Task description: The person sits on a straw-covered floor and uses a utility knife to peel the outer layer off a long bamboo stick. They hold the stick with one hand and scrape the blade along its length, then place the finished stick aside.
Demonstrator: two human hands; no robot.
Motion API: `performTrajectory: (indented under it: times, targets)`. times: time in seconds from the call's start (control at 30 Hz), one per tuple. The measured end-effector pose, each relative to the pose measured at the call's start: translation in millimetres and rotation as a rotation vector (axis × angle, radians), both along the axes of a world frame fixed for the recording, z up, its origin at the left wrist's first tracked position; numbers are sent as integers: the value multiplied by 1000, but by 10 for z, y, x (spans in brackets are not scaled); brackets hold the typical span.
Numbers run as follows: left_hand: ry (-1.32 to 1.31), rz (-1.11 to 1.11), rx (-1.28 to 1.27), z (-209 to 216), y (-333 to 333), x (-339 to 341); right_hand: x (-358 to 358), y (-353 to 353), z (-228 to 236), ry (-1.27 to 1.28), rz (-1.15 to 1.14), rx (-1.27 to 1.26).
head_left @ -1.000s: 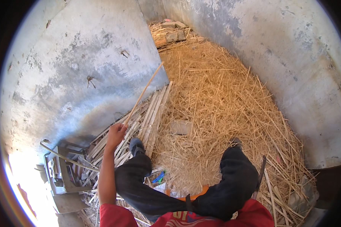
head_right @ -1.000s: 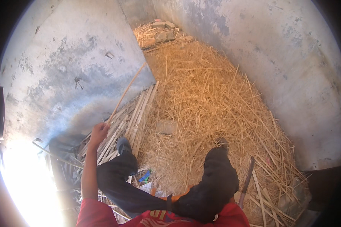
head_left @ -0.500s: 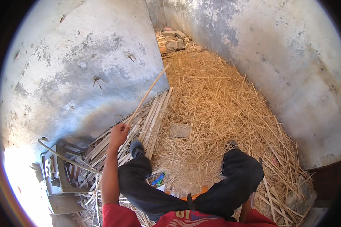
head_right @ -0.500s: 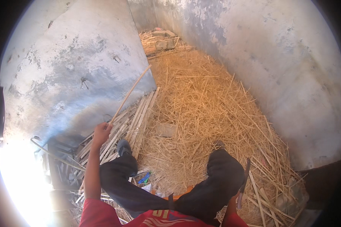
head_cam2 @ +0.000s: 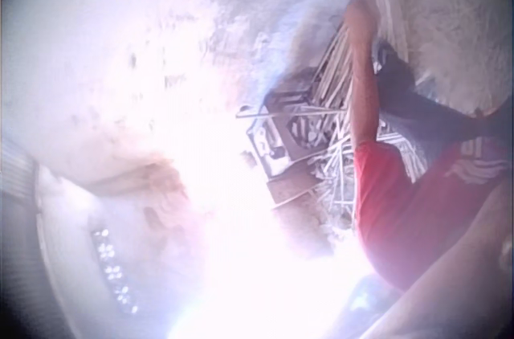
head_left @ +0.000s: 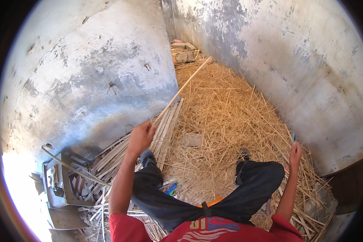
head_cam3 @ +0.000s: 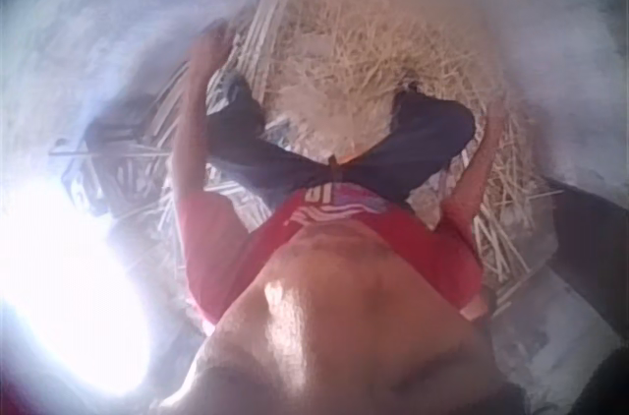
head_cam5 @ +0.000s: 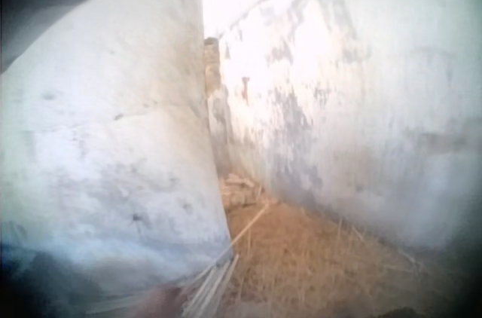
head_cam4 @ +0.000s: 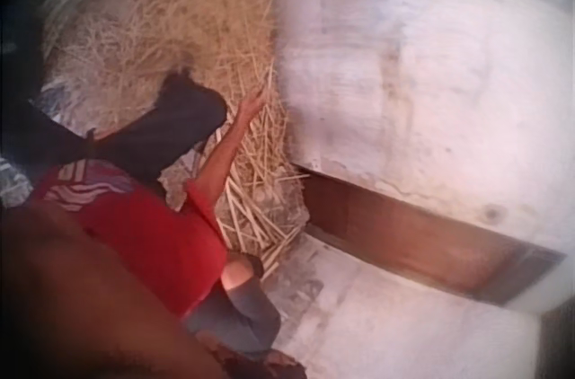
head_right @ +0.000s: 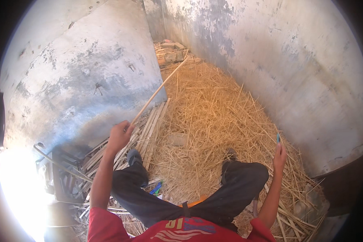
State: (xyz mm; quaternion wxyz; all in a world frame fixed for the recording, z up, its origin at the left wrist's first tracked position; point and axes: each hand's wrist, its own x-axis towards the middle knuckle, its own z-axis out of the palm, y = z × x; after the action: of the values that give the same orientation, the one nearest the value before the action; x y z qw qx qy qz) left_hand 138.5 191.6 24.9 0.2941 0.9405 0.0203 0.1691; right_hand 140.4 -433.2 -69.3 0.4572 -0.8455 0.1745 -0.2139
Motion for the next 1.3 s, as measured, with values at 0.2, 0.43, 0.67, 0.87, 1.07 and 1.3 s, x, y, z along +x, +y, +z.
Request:
performTrajectory:
  times: [0.2, 0.43, 0.67, 0.87, 1.07, 1.3]
  targets:
    - [257, -149, -334, 374, -557, -237, 493, 1228, 1174, -84, 597, 264]
    - [452, -217, -656, 202, -923, -182, 672, 2409, 1301, 138, 1001, 437]
    - [340, -304, -716, -298, -993, -5, 901, 2702, 958, 18, 1000, 120]
    - [639, -272, -1107, -376, -1023, 168, 1063, 2753, 668, 107, 957, 320]
    - [738, -241, -1228, -348, -1068, 252, 1190, 2838, 370, 191, 933, 382]
    - [749, -219, -1337, -421, -1058, 128, 1139, 2987, 336, 41, 886, -157]
